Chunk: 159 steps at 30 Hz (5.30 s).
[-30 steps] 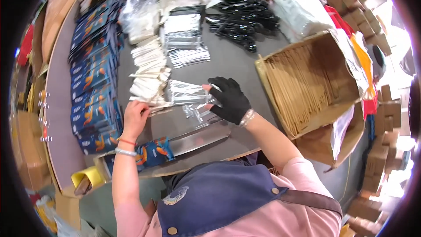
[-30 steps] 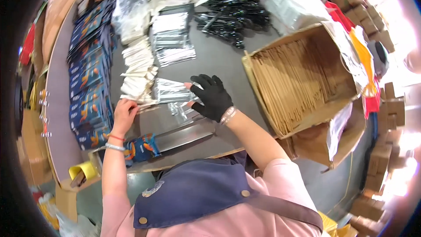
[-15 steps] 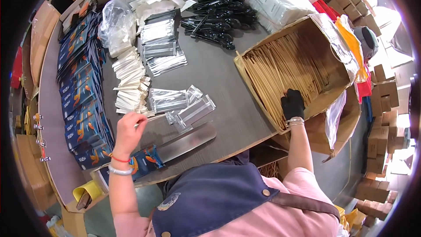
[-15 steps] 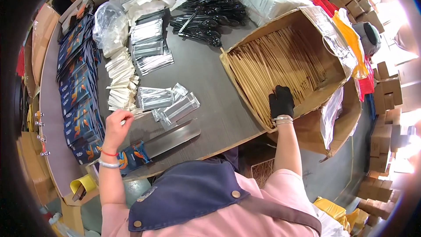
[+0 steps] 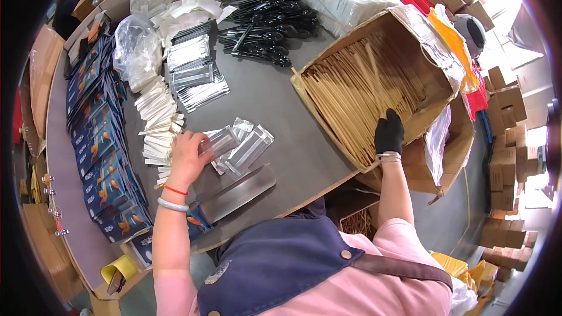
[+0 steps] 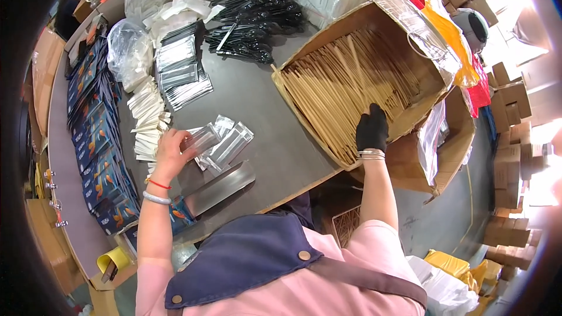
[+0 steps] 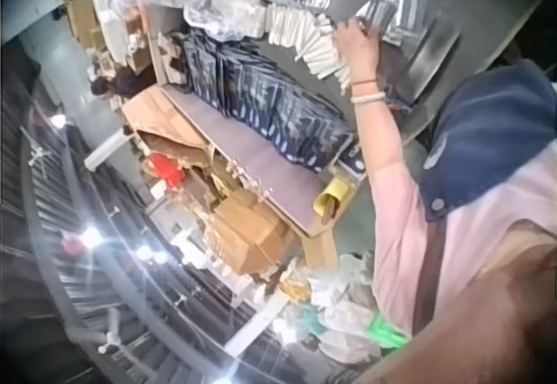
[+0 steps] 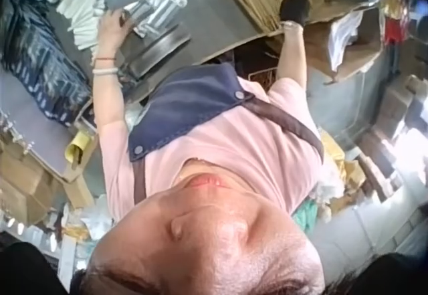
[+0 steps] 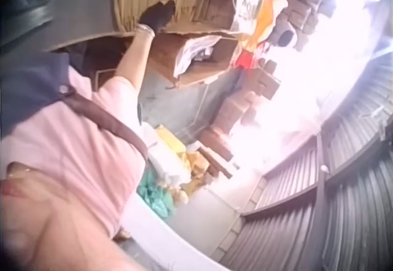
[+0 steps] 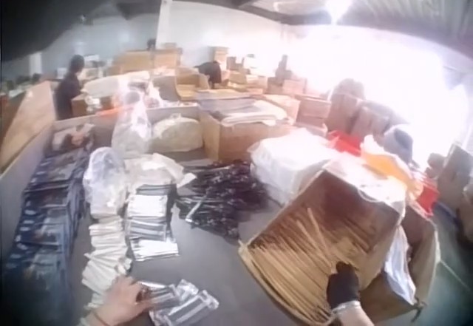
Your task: Packaging small seasoning packets and wooden sticks into plastic bags at a production workstation.
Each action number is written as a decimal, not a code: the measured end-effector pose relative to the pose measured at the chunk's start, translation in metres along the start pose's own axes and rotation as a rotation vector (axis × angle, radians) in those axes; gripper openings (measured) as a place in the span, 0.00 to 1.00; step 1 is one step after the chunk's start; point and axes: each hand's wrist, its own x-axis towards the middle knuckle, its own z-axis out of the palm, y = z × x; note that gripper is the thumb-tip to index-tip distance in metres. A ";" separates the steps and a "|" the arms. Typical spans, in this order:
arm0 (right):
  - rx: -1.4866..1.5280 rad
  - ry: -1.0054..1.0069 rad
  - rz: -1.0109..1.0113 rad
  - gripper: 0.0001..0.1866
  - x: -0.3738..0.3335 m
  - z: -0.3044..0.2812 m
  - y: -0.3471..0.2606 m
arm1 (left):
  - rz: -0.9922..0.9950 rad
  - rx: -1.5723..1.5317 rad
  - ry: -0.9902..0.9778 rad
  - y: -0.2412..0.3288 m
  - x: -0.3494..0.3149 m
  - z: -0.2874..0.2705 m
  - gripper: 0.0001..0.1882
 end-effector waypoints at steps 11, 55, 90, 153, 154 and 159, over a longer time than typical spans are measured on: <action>0.476 -0.396 -0.488 0.09 -0.067 -0.004 -0.100 | -0.277 -0.675 -0.098 0.043 -0.045 -0.030 0.11; 0.102 -0.835 -0.908 0.12 -0.106 0.038 -0.126 | -0.236 -0.136 0.012 0.042 -0.153 -0.031 0.34; 0.074 -0.665 -1.071 0.33 -0.142 0.024 -0.192 | -0.707 0.020 0.158 0.038 -0.169 0.004 0.46; 0.125 -0.177 -0.264 0.14 -0.007 0.004 -0.009 | -0.059 -0.185 -0.018 0.053 -0.106 -0.003 0.20; 0.221 -0.211 -0.464 0.13 -0.024 0.008 -0.026 | -0.063 -0.185 -0.021 0.055 -0.109 -0.003 0.20; 0.381 -0.810 -0.855 0.12 -0.093 0.018 -0.123 | -0.208 -0.254 0.113 0.046 -0.132 -0.025 0.32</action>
